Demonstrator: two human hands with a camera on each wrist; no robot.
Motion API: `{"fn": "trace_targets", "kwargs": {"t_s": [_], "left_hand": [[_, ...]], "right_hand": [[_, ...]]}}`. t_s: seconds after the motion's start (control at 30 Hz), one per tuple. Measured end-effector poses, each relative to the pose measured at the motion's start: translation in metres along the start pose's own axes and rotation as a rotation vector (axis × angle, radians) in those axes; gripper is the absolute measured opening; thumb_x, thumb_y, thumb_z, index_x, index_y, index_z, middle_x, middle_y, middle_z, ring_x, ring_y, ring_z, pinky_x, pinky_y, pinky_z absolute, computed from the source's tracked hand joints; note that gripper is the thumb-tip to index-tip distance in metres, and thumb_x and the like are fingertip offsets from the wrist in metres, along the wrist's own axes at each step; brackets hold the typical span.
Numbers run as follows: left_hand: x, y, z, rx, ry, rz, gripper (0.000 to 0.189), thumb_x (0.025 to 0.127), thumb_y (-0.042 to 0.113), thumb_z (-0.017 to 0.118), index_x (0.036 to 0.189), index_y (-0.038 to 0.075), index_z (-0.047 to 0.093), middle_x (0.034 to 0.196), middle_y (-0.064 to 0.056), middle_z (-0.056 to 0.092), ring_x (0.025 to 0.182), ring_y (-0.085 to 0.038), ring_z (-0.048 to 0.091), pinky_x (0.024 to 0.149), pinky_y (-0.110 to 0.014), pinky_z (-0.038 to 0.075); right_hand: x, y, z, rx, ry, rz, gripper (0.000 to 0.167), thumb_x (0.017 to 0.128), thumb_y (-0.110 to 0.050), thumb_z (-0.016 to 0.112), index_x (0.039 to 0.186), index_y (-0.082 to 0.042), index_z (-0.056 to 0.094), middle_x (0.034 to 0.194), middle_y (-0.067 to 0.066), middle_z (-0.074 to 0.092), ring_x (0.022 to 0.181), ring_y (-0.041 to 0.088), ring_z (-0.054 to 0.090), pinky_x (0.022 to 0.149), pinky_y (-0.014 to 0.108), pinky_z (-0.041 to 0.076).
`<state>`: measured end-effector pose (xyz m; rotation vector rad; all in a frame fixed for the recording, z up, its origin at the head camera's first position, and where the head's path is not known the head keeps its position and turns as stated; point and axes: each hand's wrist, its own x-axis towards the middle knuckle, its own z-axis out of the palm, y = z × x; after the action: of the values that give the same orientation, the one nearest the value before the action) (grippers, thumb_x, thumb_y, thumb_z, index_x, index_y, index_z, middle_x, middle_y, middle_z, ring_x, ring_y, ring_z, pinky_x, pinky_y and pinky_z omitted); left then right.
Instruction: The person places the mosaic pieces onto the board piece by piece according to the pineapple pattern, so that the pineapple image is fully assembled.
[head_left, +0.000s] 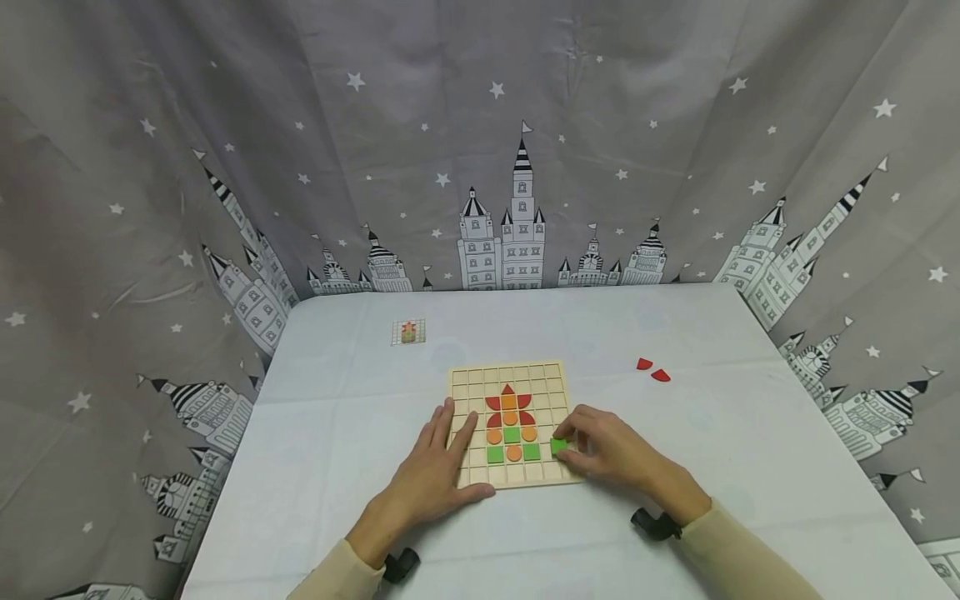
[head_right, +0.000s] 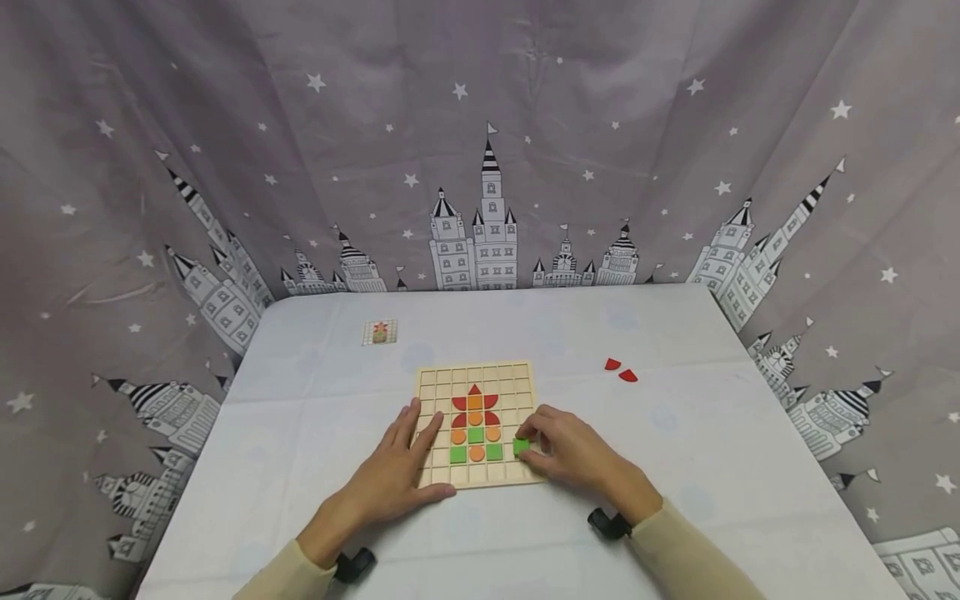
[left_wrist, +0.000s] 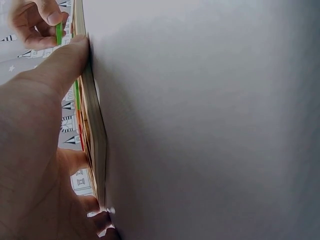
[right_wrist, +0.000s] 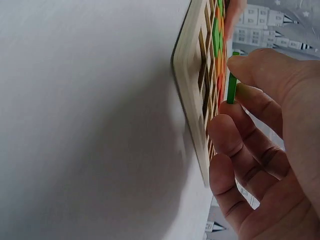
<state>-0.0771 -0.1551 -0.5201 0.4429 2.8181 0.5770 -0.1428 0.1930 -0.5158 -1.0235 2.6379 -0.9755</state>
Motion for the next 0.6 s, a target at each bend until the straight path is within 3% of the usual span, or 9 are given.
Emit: {"fn": "trace_targets", "kwargs": {"t_s": [0.6], "left_hand": [[0.000, 0.001, -0.001, -0.001, 0.008, 0.003, 0.119, 0.097, 0.076, 0.082, 0.185, 0.011, 0.033, 0.194, -0.032, 0.012, 0.181, -0.053, 0.020, 0.141, -0.067, 0.036]], "right_hand": [[0.013, -0.023, 0.027, 0.061, -0.014, -0.169, 0.013, 0.099, -0.014, 0.095, 0.109, -0.013, 0.087, 0.103, 0.001, 0.077, 0.083, 0.011, 0.067, 0.076, 0.018, 0.059]]}}
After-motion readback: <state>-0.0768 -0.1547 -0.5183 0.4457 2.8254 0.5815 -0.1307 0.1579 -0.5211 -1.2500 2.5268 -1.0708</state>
